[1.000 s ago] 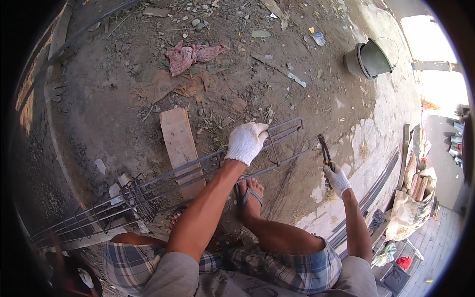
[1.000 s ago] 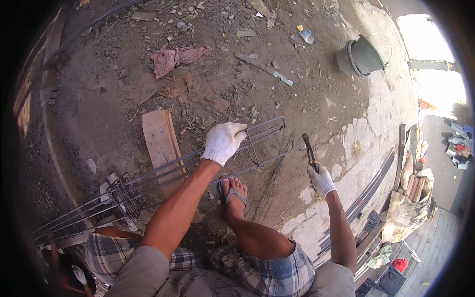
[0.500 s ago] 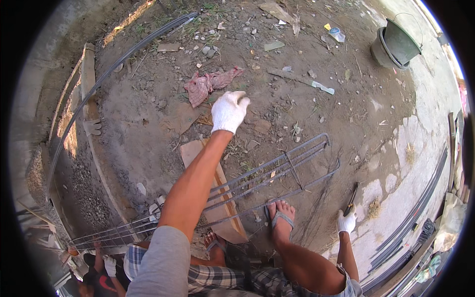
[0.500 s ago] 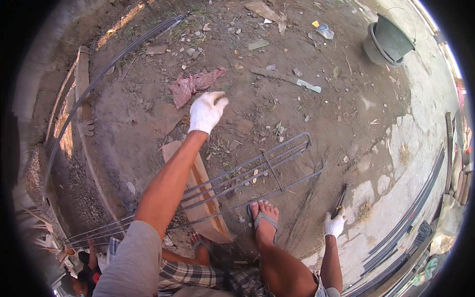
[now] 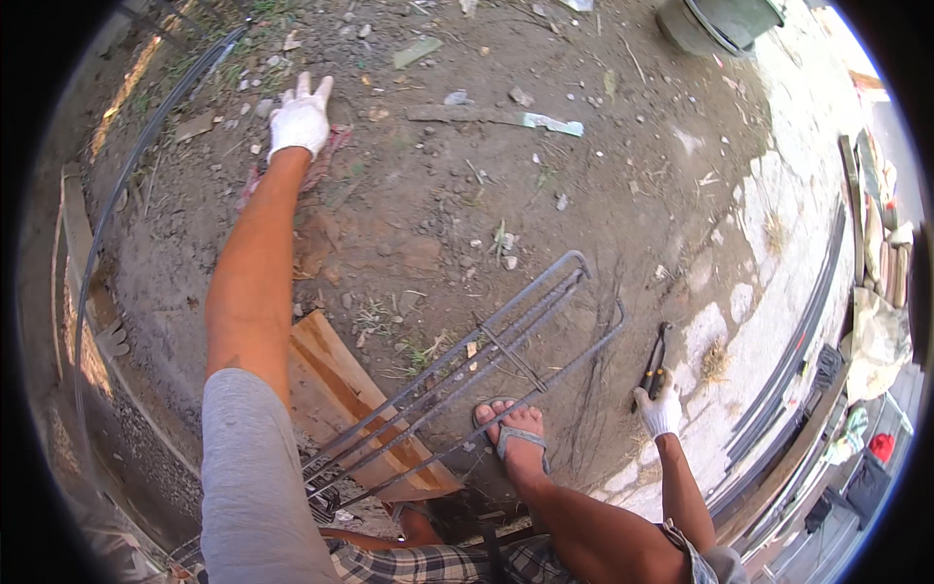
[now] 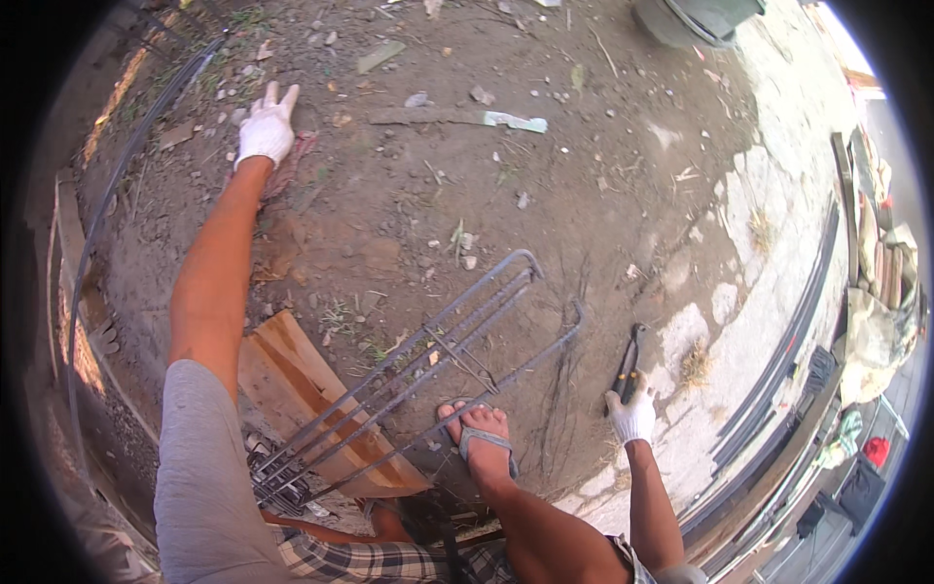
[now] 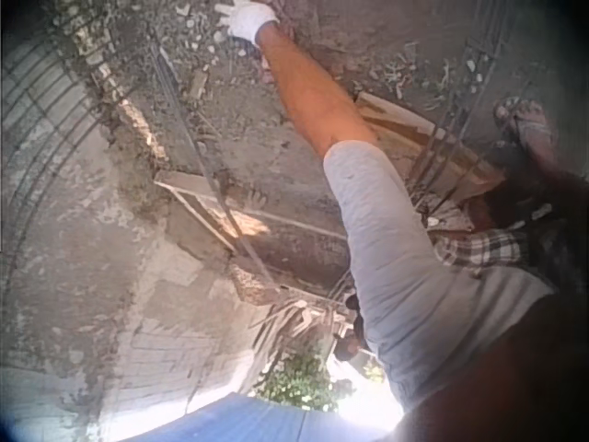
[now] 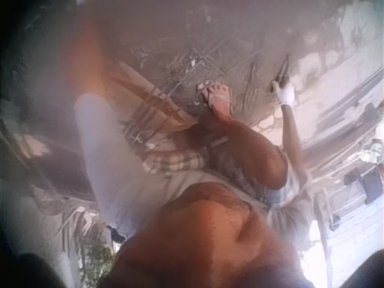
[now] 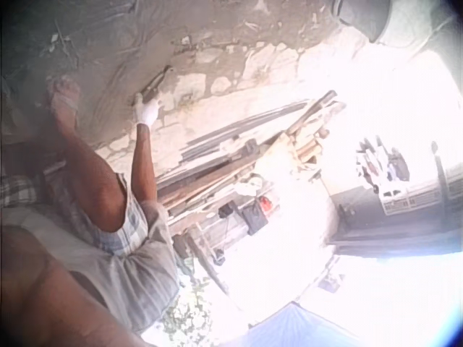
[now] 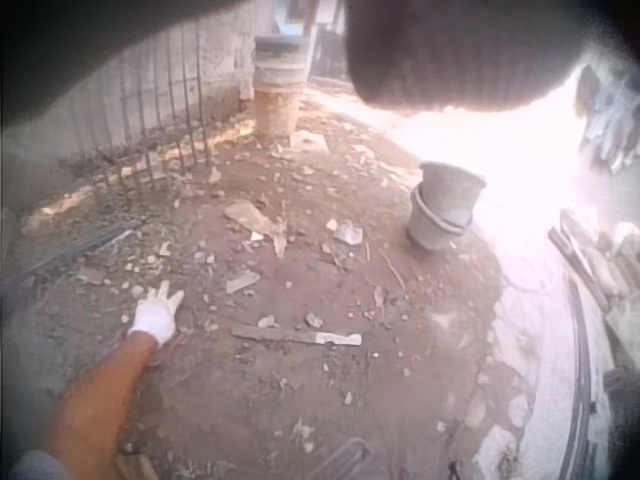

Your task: The person sits on the ground and assembles a rebar cage by tying intersecting steel bars together. They use pliers to twist wire ties at the joints and adjust the position of the bars on a wooden plank.

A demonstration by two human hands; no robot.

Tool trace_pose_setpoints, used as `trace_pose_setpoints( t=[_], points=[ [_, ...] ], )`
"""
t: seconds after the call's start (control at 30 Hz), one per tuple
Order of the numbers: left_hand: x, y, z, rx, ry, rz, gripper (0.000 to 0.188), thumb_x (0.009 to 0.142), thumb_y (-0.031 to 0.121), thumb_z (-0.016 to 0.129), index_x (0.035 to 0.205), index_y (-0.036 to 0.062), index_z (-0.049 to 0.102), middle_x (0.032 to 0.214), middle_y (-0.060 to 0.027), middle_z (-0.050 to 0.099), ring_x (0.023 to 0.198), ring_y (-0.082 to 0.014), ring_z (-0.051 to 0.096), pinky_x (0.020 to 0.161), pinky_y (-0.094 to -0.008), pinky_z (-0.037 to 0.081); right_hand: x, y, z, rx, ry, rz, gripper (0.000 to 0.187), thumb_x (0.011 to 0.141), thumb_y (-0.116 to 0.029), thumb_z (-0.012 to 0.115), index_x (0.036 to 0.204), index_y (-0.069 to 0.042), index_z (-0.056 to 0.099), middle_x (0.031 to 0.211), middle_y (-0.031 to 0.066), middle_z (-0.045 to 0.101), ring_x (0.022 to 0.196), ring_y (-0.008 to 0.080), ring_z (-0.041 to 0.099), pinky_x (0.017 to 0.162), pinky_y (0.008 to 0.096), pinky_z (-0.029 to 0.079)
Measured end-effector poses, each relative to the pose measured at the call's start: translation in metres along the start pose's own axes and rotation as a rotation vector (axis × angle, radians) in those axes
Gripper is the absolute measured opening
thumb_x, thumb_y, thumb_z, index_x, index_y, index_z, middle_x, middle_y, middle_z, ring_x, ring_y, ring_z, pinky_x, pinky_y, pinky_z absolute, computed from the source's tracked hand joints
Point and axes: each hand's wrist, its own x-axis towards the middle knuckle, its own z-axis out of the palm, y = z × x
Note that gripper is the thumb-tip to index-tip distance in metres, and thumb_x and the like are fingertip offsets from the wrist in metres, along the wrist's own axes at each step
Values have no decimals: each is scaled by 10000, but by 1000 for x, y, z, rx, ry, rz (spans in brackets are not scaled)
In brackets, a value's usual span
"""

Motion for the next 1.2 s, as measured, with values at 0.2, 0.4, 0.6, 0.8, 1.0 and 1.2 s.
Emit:
trace_pose_setpoints(
  t=[0.2,0.4,0.6,0.8,1.0,1.2],
  points=[
    [-4,-4,15,-57,98,101,244,1060,213,579,1235,133,730,1181,-190,752,1068,-424,738,910,-544,581,-7,17,-17,90,15,11,883,883,-590,809,1526,-32,574,1402,302,703,1318,485,661,1105,534,537],
    [-30,38,-112,-226,630,246,225,1063,277,684,1229,181,799,1101,-117,805,995,-368,767,852,-465,610,-4,8,-51,-41,62,-11,861,927,-743,696,1504,-107,638,1314,322,733,1243,497,701,1062,539,567],
    [-165,117,-294,-756,918,469,248,1037,59,749,1281,51,795,1222,-98,834,1024,-137,794,849,-300,626,-58,-91,-135,953,-58,-282,511,1189,-399,489,1359,13,737,1146,156,801,1004,185,743,931,379,600],
    [-409,215,-364,-1037,804,586,296,904,23,837,1188,72,772,1308,-154,770,1164,-348,760,964,-432,620,-149,-251,-203,1657,-928,-850,814,1123,-703,417,1609,-58,519,1386,143,687,1184,231,684,995,414,573],
    [-559,230,-335,-1185,377,476,208,1013,82,725,1218,57,750,1393,-246,724,1292,-386,718,1053,-446,592,-215,-245,-229,1840,-691,-770,459,1173,-518,507,1336,-117,660,833,-5,590,692,131,559,635,342,530],
    [-609,218,-308,-2336,-11,-292,243,1117,111,626,1339,35,693,1294,-154,778,1125,-252,769,935,-387,634,-265,-183,-231,1655,-412,-672,453,1114,-585,610,1115,-138,686,697,-77,418,536,67,372,496,287,338]
  ],
)
